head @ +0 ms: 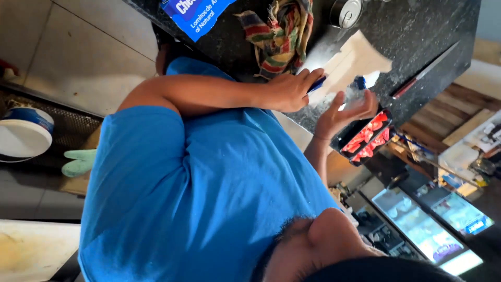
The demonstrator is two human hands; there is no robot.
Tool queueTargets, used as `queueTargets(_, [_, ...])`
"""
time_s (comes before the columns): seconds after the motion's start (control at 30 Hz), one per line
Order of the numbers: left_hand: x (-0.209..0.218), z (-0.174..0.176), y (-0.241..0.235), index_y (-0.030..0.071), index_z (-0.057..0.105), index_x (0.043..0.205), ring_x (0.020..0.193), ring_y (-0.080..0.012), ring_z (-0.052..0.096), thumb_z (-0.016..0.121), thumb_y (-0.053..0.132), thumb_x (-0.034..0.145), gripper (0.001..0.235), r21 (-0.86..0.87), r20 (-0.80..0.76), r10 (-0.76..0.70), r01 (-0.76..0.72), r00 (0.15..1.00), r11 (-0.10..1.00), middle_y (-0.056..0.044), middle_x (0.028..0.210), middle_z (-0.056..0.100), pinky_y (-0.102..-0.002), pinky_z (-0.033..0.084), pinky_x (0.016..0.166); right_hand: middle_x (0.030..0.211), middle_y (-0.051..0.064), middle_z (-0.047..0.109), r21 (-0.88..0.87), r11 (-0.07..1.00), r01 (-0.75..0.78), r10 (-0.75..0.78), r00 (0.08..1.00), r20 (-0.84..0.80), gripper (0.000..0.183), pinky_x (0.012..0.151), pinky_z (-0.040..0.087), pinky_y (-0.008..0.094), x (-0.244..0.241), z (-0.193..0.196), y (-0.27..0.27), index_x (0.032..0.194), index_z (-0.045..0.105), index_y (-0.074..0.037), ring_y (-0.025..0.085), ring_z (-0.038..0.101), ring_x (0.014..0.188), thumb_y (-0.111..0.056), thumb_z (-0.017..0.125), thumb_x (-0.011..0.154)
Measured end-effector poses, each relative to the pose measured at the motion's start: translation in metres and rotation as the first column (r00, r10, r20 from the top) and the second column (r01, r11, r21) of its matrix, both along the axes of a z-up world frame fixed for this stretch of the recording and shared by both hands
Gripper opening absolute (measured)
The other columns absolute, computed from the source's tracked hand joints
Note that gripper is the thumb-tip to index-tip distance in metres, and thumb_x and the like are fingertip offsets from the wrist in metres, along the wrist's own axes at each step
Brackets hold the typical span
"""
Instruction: Opening several small cans with a manual opener, emptying the contents into a pan, and stirring the food on a stove.
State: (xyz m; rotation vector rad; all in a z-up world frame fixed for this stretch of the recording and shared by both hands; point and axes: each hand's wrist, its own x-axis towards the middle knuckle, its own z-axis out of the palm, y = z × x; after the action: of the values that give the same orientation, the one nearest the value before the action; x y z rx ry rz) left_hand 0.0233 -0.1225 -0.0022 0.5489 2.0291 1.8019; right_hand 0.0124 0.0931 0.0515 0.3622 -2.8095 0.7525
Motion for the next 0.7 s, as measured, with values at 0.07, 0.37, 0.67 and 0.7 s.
queueTargets(0.07, [-0.007,0.008,-0.005,0.012,0.009,0.158,0.078,-0.0542,0.066,0.051,0.022,0.099,0.073,0.026,0.000,0.015,-0.015,1.000,1.000,-0.024,0.121,0.049,-0.065,0.056,0.065,0.148,0.017,0.034,-0.119,0.990,0.080,-0.075,0.996,0.042,0.057,0.124,0.024,0.052,0.009,-0.017,0.004,0.151,0.031,-0.006,0.026,0.035,0.141,-0.007,0.070,0.109])
queueTargets(0.37, [-0.018,0.012,-0.018,0.024,0.024,0.148,0.101,-0.0529,0.068,0.058,0.047,0.100,0.063,0.084,-0.043,-0.228,0.230,0.973,0.969,-0.017,0.132,0.048,-0.061,0.054,0.094,0.119,0.018,0.059,-0.608,0.455,0.650,-0.118,0.721,0.683,0.048,0.083,0.063,0.035,0.005,-0.052,0.062,0.139,0.041,-0.015,0.023,0.070,0.098,0.006,0.046,0.096])
queueTargets(0.67, [0.003,0.044,-0.088,0.008,0.056,0.140,0.089,-0.0212,0.066,0.074,0.051,0.098,0.063,-0.402,-0.680,0.075,-0.456,0.730,0.794,-0.014,0.136,0.055,-0.033,0.054,0.065,0.105,0.013,0.067,-0.471,0.702,0.534,-0.302,0.823,0.482,0.023,0.077,0.058,0.034,-0.014,-0.031,0.090,0.110,0.055,-0.012,0.024,0.070,0.089,0.002,0.058,0.091])
queueTargets(0.7, [0.002,0.053,-0.111,0.007,0.059,0.139,0.085,-0.0196,0.063,0.075,0.051,0.104,0.058,-0.421,-0.752,0.174,-0.666,0.636,0.615,-0.013,0.134,0.059,-0.034,0.050,0.063,0.123,0.014,0.055,-0.248,0.782,0.573,-0.417,0.775,0.475,0.030,0.078,0.060,0.033,-0.016,-0.028,0.095,0.121,0.056,-0.014,0.025,0.067,0.095,-0.008,0.061,0.092])
